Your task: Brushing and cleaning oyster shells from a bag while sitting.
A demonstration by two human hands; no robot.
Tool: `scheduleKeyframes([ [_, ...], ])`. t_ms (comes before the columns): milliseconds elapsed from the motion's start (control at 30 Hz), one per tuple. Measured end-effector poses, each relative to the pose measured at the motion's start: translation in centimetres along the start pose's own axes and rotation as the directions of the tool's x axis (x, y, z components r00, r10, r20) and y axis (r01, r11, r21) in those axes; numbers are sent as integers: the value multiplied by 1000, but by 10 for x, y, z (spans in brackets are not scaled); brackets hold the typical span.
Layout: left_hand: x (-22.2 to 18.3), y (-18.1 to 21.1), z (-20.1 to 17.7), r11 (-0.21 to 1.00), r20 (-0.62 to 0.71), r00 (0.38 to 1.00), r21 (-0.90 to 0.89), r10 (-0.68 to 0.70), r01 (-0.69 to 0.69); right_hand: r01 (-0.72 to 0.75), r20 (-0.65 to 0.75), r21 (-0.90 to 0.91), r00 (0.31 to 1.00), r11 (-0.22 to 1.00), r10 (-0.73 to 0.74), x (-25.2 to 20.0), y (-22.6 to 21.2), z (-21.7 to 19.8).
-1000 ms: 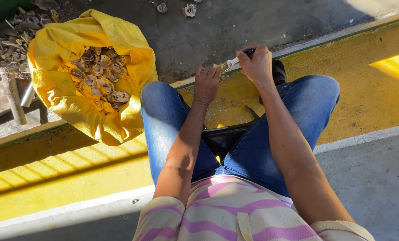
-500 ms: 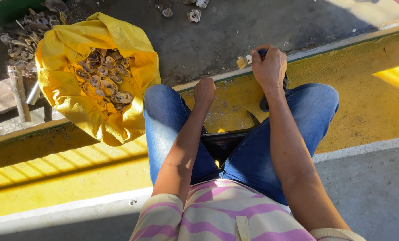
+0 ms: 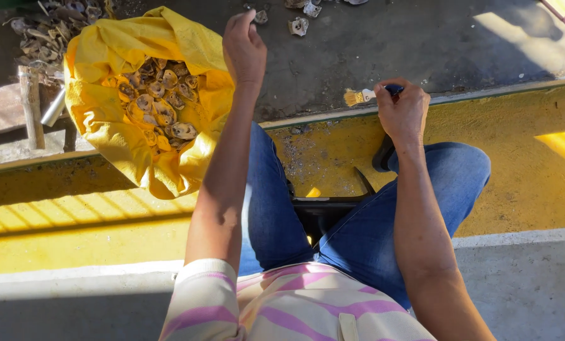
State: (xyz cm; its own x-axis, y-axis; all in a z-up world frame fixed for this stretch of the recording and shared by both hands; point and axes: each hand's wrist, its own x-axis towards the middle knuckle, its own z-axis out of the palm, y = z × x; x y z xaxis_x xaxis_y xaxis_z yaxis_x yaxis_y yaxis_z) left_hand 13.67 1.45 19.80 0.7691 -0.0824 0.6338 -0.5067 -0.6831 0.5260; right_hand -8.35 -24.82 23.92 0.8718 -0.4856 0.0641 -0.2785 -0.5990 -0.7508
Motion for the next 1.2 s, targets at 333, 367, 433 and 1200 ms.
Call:
scheduleKeyframes([
  [333,-161,-245,-140,600,14,630,323,-776,732,-29,87,13,996,999,28,-10,-28,-4],
  [367,-167,-253,-142,573,4,628,414,-778,707,-57,95,-16,994,998,58,-9,-29,-3],
  [433,-177,-274,-141,534,-11,621,499,-784,683,-78,108,-49,991,996,83,-9,-29,-2],
  [1200,-129,-179,-151,154,483,573,-660,-662,735,-70,171,98,984,993,52,-13,-39,-2],
])
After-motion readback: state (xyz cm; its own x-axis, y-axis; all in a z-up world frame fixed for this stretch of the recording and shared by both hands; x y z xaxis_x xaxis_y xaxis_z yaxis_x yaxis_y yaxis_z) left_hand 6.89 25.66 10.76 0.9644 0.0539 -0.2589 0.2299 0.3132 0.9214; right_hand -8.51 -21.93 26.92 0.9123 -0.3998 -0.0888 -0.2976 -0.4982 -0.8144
